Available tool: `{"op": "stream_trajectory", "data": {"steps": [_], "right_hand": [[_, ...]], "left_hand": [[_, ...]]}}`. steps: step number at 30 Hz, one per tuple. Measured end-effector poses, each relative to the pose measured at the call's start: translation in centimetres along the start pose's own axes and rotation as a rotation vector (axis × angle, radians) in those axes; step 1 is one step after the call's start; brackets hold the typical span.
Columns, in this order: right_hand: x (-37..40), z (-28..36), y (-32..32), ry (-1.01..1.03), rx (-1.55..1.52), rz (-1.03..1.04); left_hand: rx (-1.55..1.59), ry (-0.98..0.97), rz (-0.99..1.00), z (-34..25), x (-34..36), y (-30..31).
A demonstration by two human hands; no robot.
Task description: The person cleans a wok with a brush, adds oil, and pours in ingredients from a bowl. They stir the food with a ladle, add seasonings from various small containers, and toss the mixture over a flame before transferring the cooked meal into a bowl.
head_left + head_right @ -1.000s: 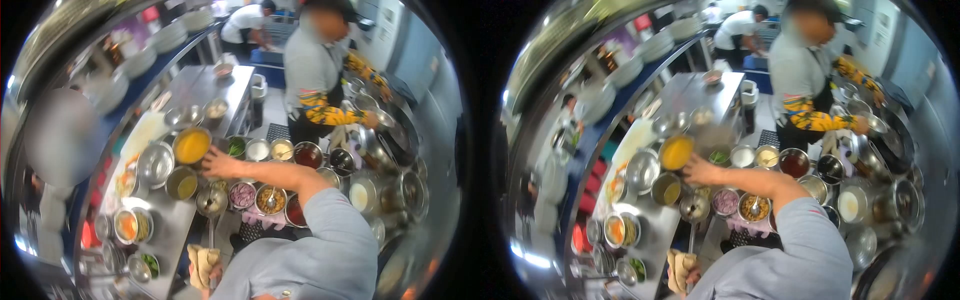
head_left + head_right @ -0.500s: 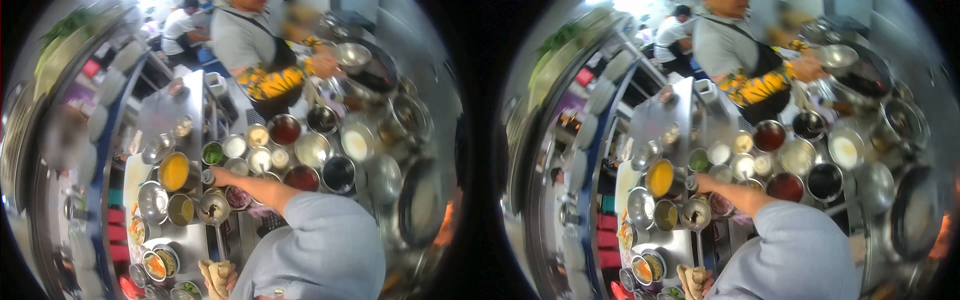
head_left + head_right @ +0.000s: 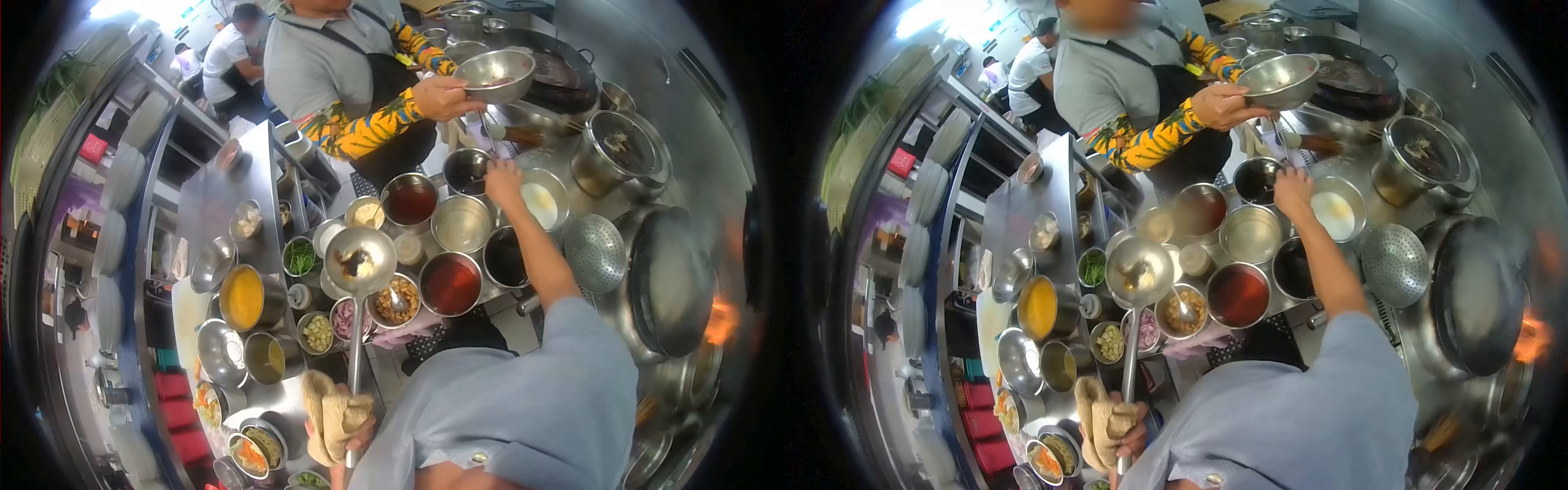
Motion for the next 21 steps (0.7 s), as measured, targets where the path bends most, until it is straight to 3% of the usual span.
{"op": "stream_trajectory", "data": {"steps": [3, 4, 7, 8, 11, 12, 17, 21], "right_hand": [[-2.0, -0.8, -2.9, 0.083, 0.161, 0.298], [-2.0, -0.6, -2.5, 0.142, 0.123, 0.252], [-3.6, -0.6, -1.9, -0.176, -0.122, 0.511], [-3.2, -1.5, -3.2, -0.222, -0.180, 0.378], [-2.9, -5.0, -6.8, -0.285, -0.286, 0.384], [-2.4, -4.5, -3.4, -0.378, -0.392, 0.505], [-0.7, -5.6, 0.6, -0.359, -0.671, 0.244], [0.6, -3.6, 9.6, -0.284, -0.726, 0.063]], "left_hand": [[-0.012, 0.129, 0.051, -0.3, -3.9, -1.4], [-0.023, 0.163, 0.048, -0.4, -5.2, -1.6], [-0.056, 0.255, 0.044, -0.8, -9.0, -2.6], [0.003, 0.257, 0.086, -0.1, -10.2, -3.3], [0.003, 0.281, 0.123, 0.6, -14.1, -3.4], [-0.021, 0.340, 0.191, 0.6, -15.7, -3.9], [-0.009, 0.429, 0.223, 0.5, -21.9, -3.1], [-0.027, 0.417, 0.234, 1.5, -24.4, -5.0]]}}
Point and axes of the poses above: each hand's wrist, its own x-axis away from the middle knuckle, its own y-axis out of the back of the hand, z = x × y, the point moved 1 cm from there along -x, towards the middle knuckle, and after that the axes turned 12 degrees about -z, right-handed, at the moved point
